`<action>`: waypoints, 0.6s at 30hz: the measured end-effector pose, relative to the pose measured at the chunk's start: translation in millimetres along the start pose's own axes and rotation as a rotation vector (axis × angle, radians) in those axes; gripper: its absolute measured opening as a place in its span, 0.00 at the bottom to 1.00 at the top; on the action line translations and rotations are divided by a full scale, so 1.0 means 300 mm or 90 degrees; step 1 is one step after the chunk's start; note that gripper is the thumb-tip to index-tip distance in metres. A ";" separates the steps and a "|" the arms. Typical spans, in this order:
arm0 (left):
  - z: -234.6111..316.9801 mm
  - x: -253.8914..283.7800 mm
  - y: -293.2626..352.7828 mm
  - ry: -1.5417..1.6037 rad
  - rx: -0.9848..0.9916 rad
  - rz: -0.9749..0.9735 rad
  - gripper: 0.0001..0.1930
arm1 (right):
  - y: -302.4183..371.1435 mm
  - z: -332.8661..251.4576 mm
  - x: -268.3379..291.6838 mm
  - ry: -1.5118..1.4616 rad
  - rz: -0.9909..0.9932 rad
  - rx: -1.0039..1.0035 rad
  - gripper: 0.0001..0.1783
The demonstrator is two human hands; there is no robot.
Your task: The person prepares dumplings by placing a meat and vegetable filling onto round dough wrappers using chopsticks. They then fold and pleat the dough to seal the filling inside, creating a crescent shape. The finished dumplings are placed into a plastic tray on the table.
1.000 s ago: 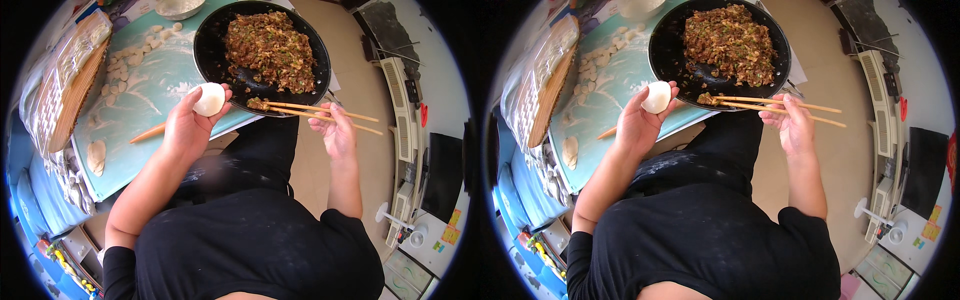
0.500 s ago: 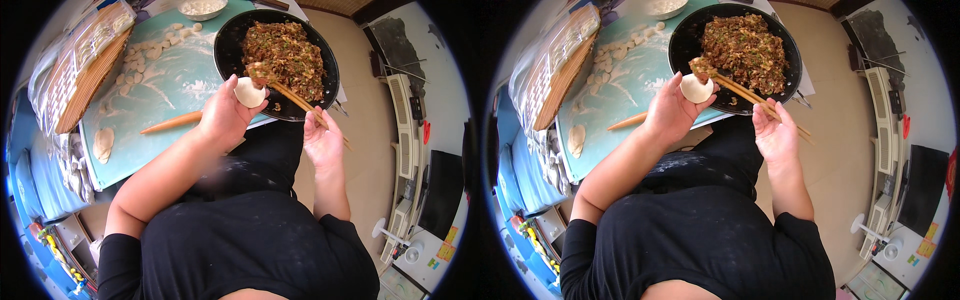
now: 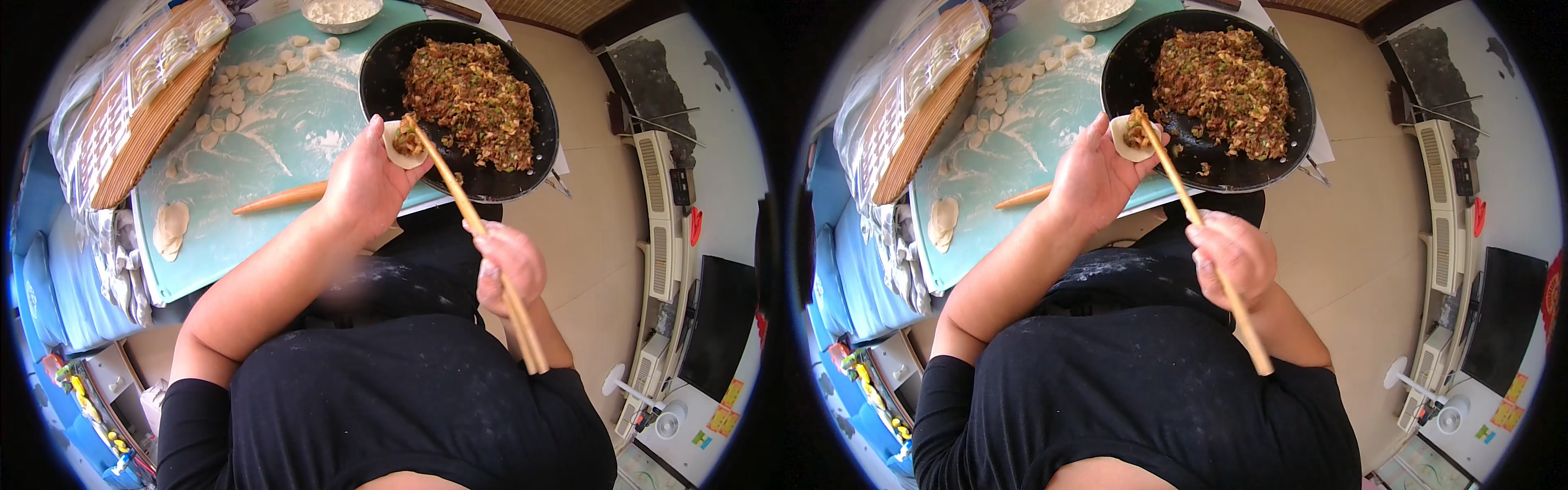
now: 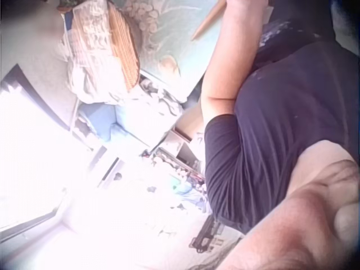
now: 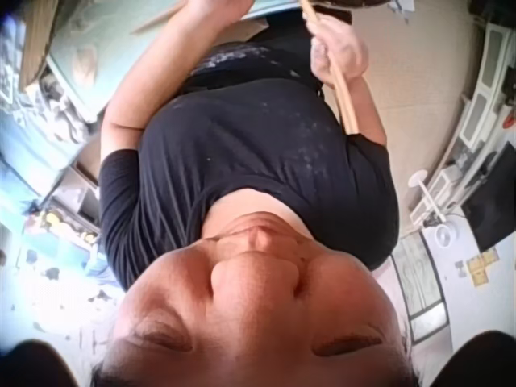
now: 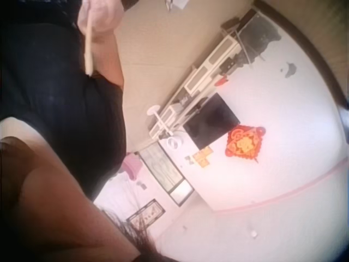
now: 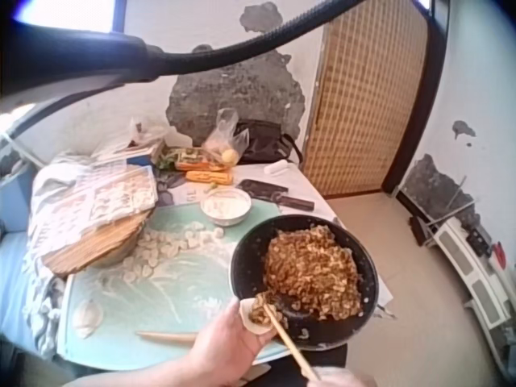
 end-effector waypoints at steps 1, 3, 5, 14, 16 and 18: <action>0.000 0.004 -0.004 -0.007 0.013 -0.010 0.22 | -0.009 -0.007 -0.009 0.011 -0.022 0.040 0.09; 0.002 0.006 -0.010 -0.012 0.028 -0.022 0.22 | -0.036 -0.030 -0.016 0.045 -0.062 0.093 0.09; 0.008 0.006 -0.016 -0.006 0.032 -0.024 0.23 | -0.031 -0.014 0.012 0.024 -0.028 0.040 0.09; 0.031 -0.015 -0.029 -0.005 0.051 -0.063 0.26 | -0.040 0.107 0.171 -0.425 0.388 -0.265 0.16; 0.024 -0.021 -0.029 0.004 0.070 -0.093 0.26 | -0.012 0.147 0.192 -0.454 0.412 -0.296 0.16; 0.022 -0.034 -0.020 0.015 0.092 -0.114 0.27 | -0.008 0.155 0.190 -0.485 0.411 -0.275 0.16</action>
Point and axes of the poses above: each hand's wrist, its own y-axis away from the middle knuckle, its own x-axis out of the back of the hand, z = x × y, the point moved 4 cm from there along -y, towards the middle knuckle, and after that the axes turned 9 degrees about -y, right-handed, at the moved point
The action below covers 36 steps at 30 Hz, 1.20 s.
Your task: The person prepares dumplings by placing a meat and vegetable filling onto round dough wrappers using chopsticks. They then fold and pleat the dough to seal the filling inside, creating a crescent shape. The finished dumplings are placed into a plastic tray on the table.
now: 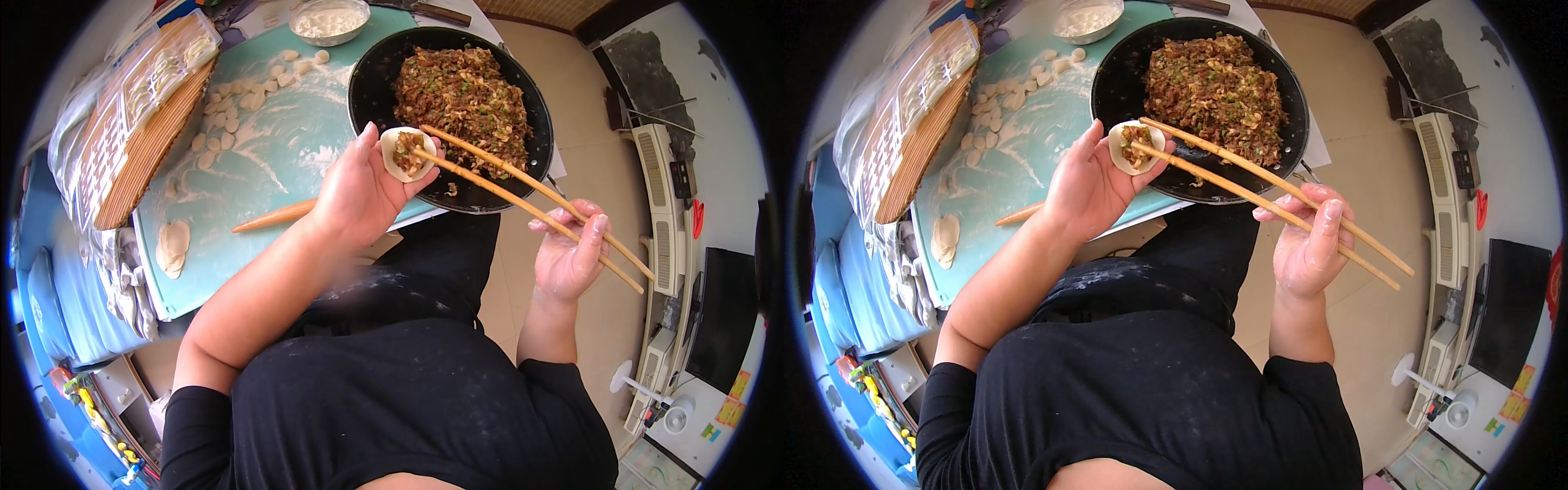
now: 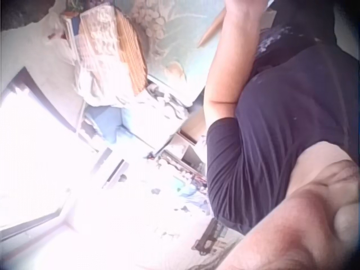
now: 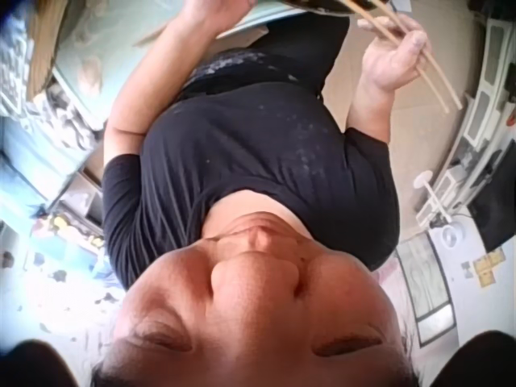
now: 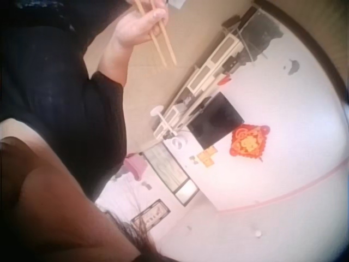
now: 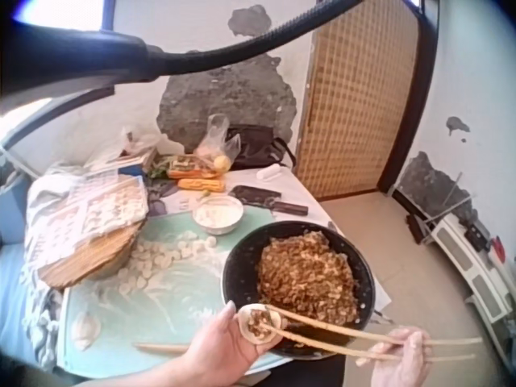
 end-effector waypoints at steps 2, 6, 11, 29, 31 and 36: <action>-0.003 -0.006 0.000 -0.008 0.005 0.012 0.27 | 0.002 0.004 -0.006 -0.002 -0.030 0.009 0.16; -0.010 -0.004 -0.002 -0.022 -0.003 0.018 0.27 | 0.004 0.015 -0.038 0.058 -0.103 0.022 0.18; -0.011 0.000 0.007 -0.020 -0.017 0.027 0.26 | -0.001 0.022 -0.054 0.103 -0.119 0.023 0.19; -0.019 0.051 0.029 -0.036 0.038 0.018 0.28 | -0.123 0.108 0.112 0.267 0.074 -0.158 0.16; -0.019 0.063 0.042 -0.026 0.044 0.008 0.28 | -0.140 0.061 0.125 0.162 0.059 -0.093 0.16; -0.006 0.029 0.066 0.014 0.076 -0.013 0.30 | -0.154 0.022 0.095 -0.109 0.003 -0.129 0.16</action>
Point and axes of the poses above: each hand's wrist, its own y-axis away from the middle knuckle, its own x-axis out of the back of the hand, z = x × y, the point moved 4 cm from there along -y, towards the middle knuckle, and after that the axes turned 9 degrees about -y, right-handed, at the moved point
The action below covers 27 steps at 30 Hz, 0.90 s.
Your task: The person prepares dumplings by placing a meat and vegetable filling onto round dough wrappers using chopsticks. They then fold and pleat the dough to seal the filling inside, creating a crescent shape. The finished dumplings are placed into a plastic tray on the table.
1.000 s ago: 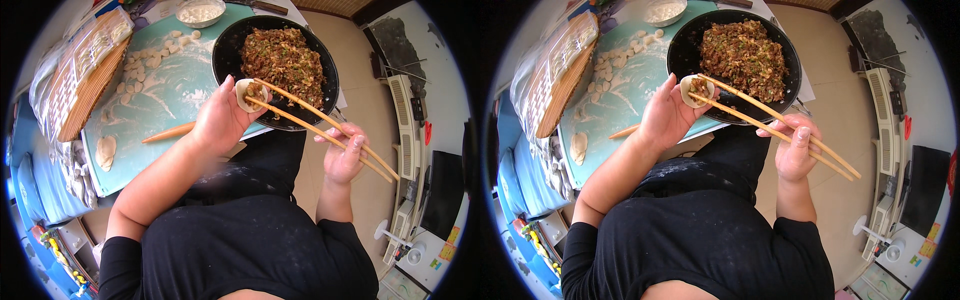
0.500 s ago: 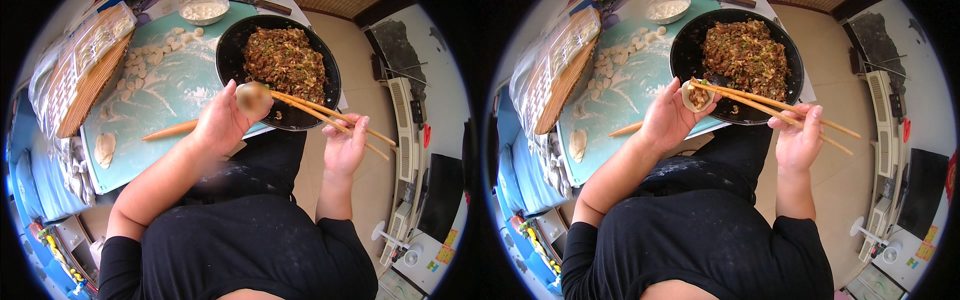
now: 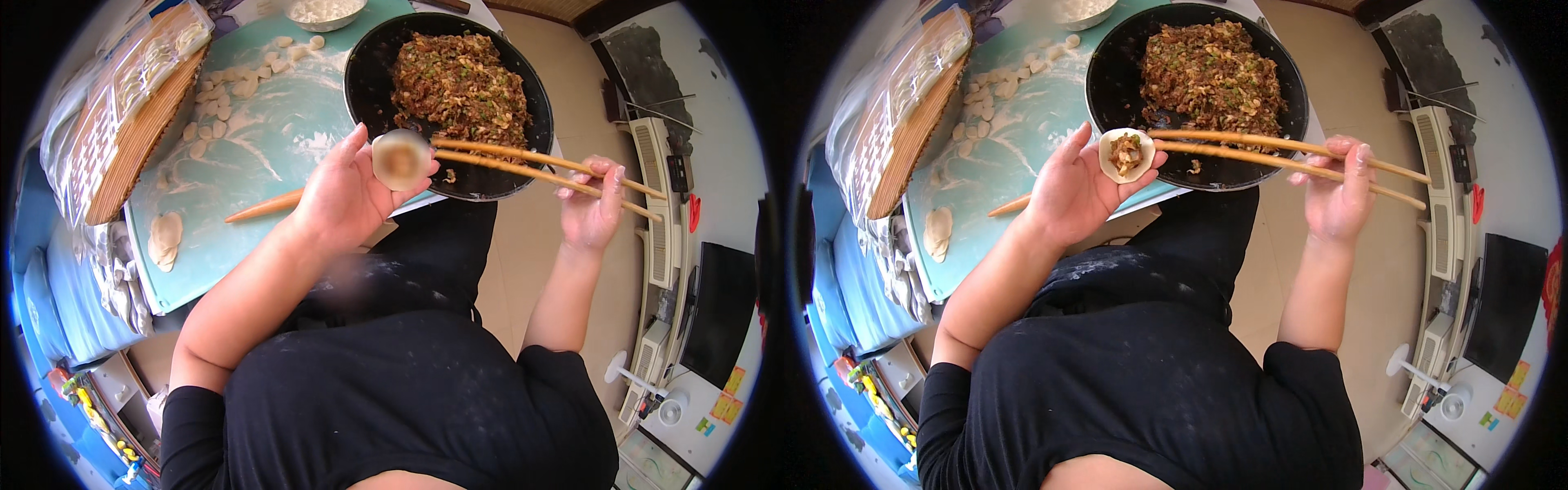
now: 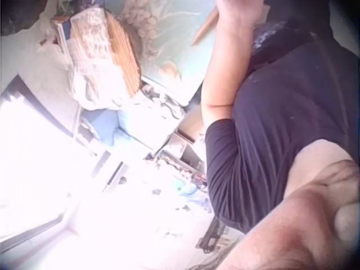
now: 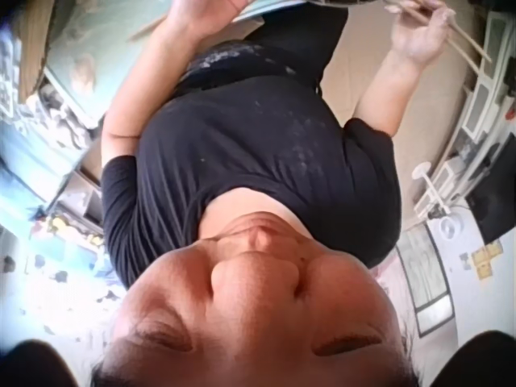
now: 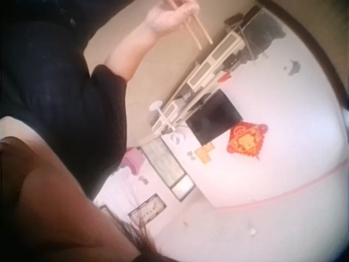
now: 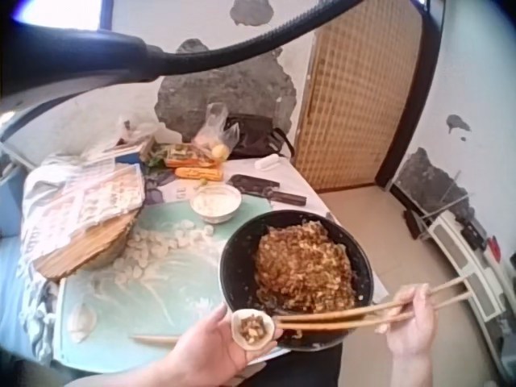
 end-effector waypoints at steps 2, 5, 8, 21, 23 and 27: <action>-0.006 -0.013 0.008 0.023 0.015 -0.026 0.30 | 0.011 0.002 -0.022 0.031 -0.109 -0.010 0.16; -0.007 -0.021 0.023 0.050 0.020 -0.041 0.31 | 0.031 0.016 -0.077 0.099 -0.212 -0.005 0.17; -0.010 -0.029 0.030 0.055 0.030 -0.051 0.32 | 0.042 0.028 -0.091 0.120 -0.226 0.017 0.17; -0.022 -0.033 0.037 0.051 0.014 -0.051 0.33 | 0.067 0.102 -0.044 -0.034 0.014 -0.074 0.17; -0.023 -0.030 0.039 0.051 0.010 -0.032 0.33 | 0.065 0.109 -0.036 -0.086 0.047 -0.106 0.18; -0.020 -0.032 0.040 0.049 0.019 -0.033 0.33 | 0.032 0.100 0.003 -0.253 0.056 -0.177 0.16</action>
Point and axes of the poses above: each hand's wrist, its own y-axis away from the middle knuckle, its own x-axis out of the back of the hand, z = x × y, the point moved 4 cm from there along -y, towards the middle knuckle, and after that the axes turned 9 degrees about -y, right-handed, at the moved point
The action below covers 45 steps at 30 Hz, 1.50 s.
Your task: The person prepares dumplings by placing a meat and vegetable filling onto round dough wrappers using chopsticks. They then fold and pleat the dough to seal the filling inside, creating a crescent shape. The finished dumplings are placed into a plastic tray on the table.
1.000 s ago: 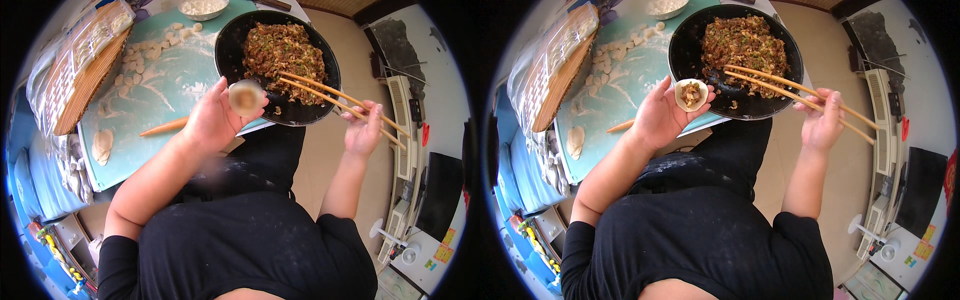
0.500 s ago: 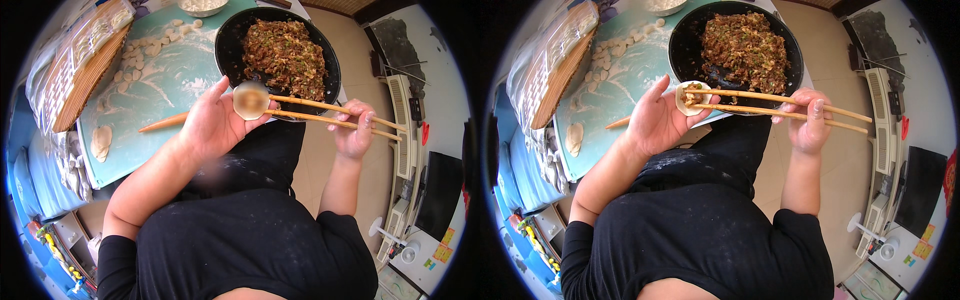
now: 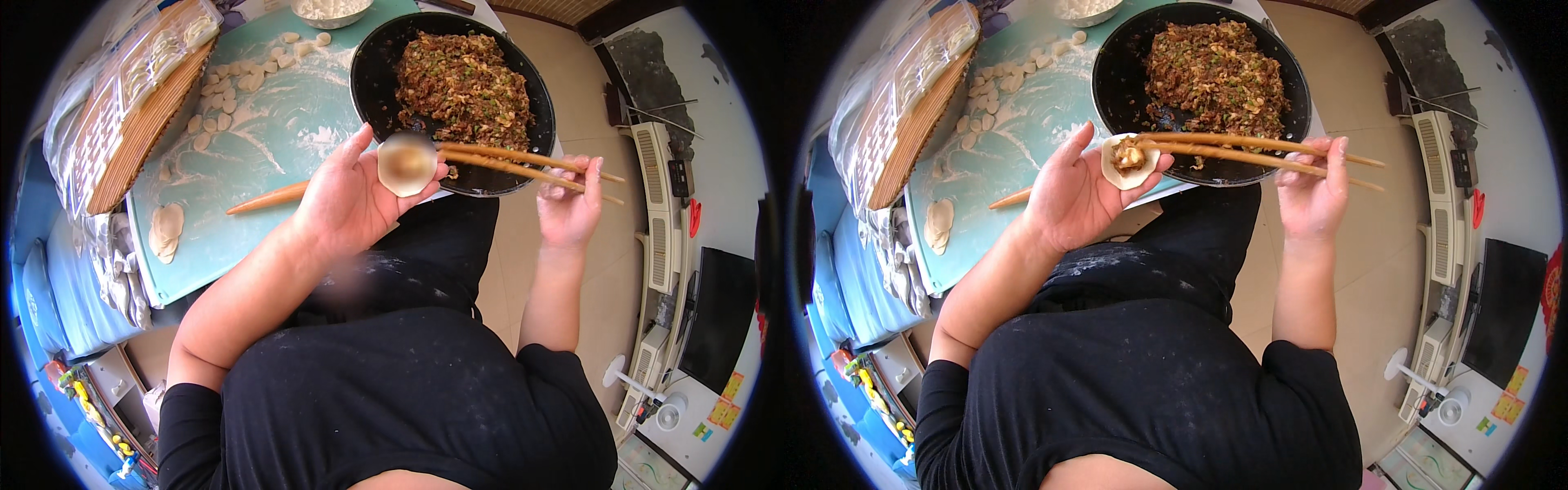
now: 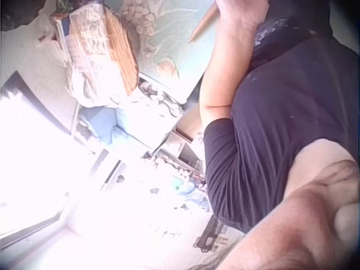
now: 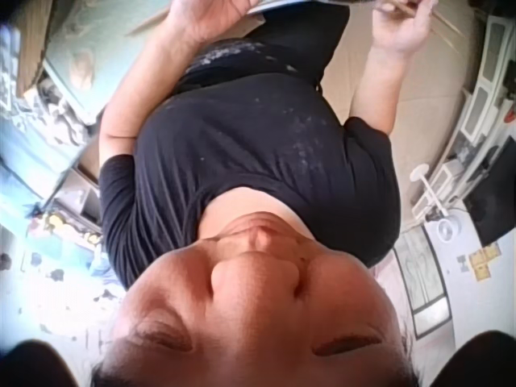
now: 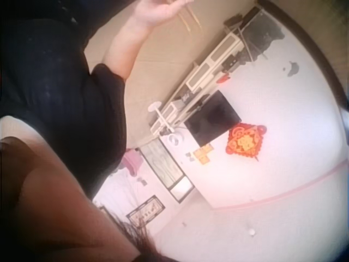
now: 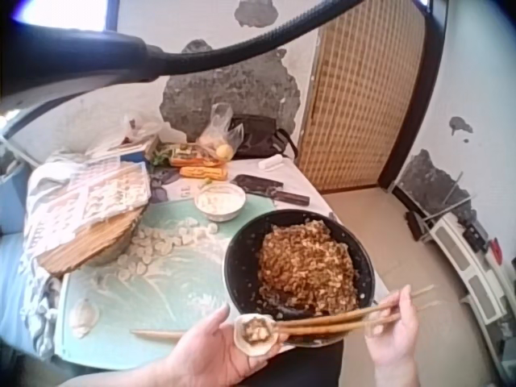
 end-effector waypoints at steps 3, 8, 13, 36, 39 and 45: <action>-0.001 0.006 -0.001 0.011 0.005 -0.017 0.33 | -0.018 -0.028 0.015 0.054 -0.017 0.013 0.16; 0.000 0.006 -0.003 0.004 -0.002 -0.015 0.33 | 0.010 -0.022 -0.018 0.131 -0.059 0.054 0.17; -0.005 -0.006 0.003 0.007 0.022 -0.026 0.33 | 0.020 0.005 -0.030 0.222 -0.106 0.069 0.18; -0.010 0.031 0.011 -0.123 -0.045 0.082 0.19 | 0.001 0.060 -0.009 0.169 0.053 0.039 0.16; -0.007 0.030 0.019 -0.148 -0.063 0.065 0.18 | 0.003 0.065 -0.011 0.143 0.082 0.029 0.16; -0.001 0.015 0.024 -0.198 -0.072 0.066 0.18 | 0.010 0.071 -0.012 0.110 0.094 0.008 0.16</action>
Point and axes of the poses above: each hand's wrist, its own y-axis away from the middle knuckle, its own x-axis out of the back of the hand, z = x × y, the point moved 4 cm from there along -y, towards the middle knuckle, and after that the axes turned 9 degrees about -y, right-handed, at the moved point
